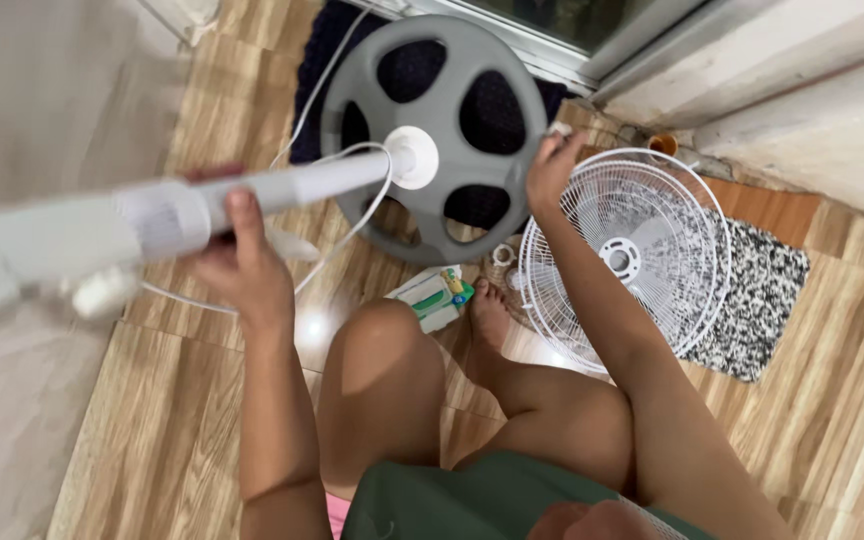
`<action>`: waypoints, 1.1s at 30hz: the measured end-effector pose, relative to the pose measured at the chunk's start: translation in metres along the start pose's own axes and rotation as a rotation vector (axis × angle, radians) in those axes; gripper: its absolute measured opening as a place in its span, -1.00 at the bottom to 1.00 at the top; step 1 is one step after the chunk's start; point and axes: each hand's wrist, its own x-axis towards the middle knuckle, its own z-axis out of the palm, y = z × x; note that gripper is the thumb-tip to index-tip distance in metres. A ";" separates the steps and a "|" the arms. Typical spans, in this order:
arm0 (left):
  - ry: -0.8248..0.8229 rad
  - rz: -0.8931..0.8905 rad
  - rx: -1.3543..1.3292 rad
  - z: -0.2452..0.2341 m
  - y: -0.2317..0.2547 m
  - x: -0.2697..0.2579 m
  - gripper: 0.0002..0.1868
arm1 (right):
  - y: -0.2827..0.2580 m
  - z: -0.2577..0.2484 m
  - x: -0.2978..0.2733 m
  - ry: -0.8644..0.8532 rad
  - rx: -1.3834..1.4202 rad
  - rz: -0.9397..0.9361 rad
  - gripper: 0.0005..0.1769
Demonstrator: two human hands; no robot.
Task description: The person wipes the interior of a grey fan base with a white cloth, then wipes the white metal fan cage and the fan blades. The person handles the fan parts one at a time while sitting on the floor.
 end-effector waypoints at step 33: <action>-0.063 0.211 0.294 0.236 -0.064 0.039 -0.54 | 0.071 0.023 0.003 -0.704 1.019 1.003 -0.69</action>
